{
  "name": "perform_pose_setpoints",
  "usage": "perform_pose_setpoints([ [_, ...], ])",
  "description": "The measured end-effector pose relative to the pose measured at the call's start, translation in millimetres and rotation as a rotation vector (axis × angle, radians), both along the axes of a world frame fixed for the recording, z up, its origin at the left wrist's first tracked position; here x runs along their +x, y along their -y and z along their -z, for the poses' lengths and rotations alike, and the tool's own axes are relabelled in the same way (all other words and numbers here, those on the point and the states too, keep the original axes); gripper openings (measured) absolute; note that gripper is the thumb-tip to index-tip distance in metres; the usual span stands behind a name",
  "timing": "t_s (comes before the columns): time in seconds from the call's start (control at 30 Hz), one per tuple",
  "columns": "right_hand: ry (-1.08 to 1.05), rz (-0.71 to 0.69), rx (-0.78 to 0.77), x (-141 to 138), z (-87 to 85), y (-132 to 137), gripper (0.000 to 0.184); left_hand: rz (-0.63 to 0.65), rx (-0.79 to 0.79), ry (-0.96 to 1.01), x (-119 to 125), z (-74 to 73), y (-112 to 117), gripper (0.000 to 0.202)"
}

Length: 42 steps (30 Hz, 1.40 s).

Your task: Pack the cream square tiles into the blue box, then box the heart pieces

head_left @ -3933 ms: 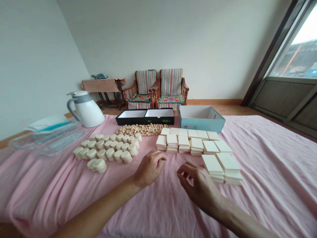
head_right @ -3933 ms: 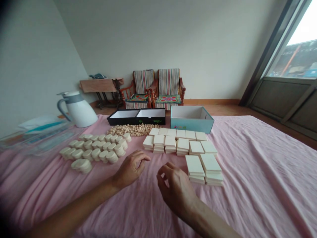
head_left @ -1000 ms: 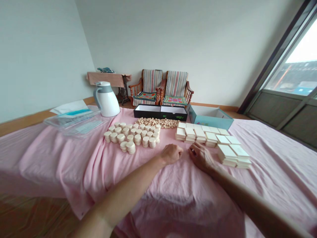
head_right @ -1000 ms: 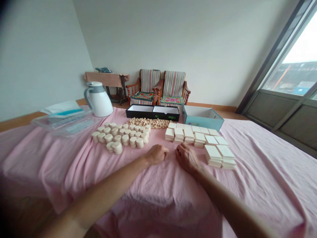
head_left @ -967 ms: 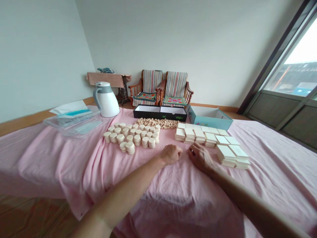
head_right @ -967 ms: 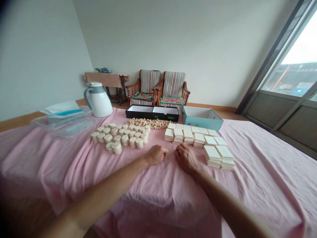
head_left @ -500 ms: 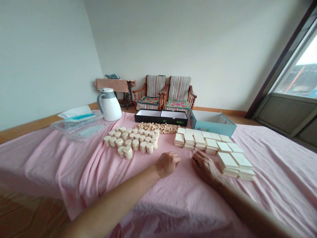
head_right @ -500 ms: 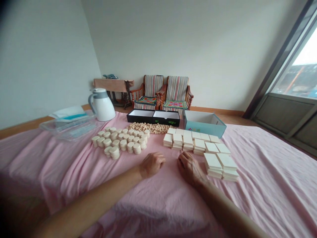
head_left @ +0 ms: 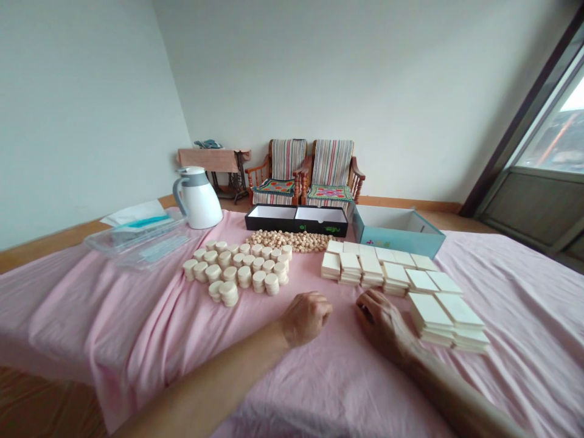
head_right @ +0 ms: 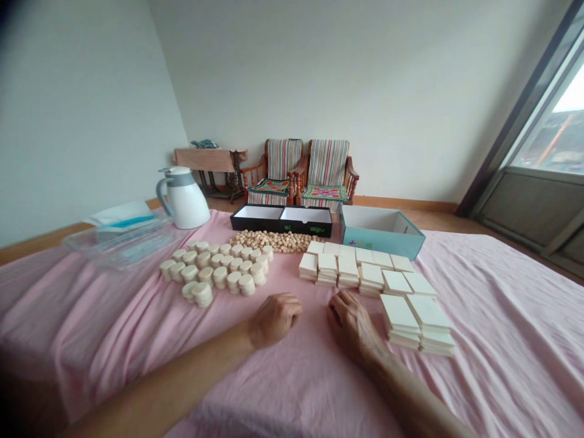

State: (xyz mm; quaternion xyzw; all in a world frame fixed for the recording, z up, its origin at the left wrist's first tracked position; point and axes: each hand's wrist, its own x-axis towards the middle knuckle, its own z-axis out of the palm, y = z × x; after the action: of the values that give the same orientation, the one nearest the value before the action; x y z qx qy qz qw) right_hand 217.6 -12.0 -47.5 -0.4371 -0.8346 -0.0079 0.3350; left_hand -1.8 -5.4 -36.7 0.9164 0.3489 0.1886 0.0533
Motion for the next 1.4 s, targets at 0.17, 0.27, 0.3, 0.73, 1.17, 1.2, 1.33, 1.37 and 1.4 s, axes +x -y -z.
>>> perform_pose_setpoints([
  [0.17,-0.014,0.024,-0.067,-1.2,0.5,1.0,0.018,0.013,-0.021,0.029,-0.8,-0.7,2.3,0.023],
  [0.27,-0.030,0.020,-0.112,0.1,1.6,3.1,0.018,0.020,-0.040,0.063,-0.6,0.6,4.7,0.023],
  [0.3,-0.039,0.022,-0.122,0.6,1.8,4.3,0.017,0.023,-0.045,0.081,-0.5,1.4,5.7,0.023],
  [0.73,-0.077,-0.058,-0.184,3.8,5.0,5.7,0.015,-0.039,-0.107,0.171,2.5,7.7,14.4,0.027],
  [1.17,0.057,0.041,-0.183,-11.6,-25.2,21.2,0.016,-0.006,-0.176,0.258,0.8,1.6,8.9,0.024],
  [1.2,0.082,0.057,-0.146,-9.2,-35.7,18.8,0.015,-0.001,-0.179,0.261,0.7,1.8,8.2,0.024],
  [1.33,0.193,0.209,-0.024,24.2,-79.1,-28.4,0.016,0.006,-0.214,0.269,0.5,2.4,6.0,0.024],
  [1.37,0.222,0.255,0.004,37.0,-87.3,-48.7,0.018,0.005,-0.223,0.268,0.4,2.1,5.7,0.023],
  [1.4,0.254,0.312,0.021,49.9,-93.9,-70.7,0.020,0.004,-0.231,0.269,0.4,1.6,5.4,0.023],
])
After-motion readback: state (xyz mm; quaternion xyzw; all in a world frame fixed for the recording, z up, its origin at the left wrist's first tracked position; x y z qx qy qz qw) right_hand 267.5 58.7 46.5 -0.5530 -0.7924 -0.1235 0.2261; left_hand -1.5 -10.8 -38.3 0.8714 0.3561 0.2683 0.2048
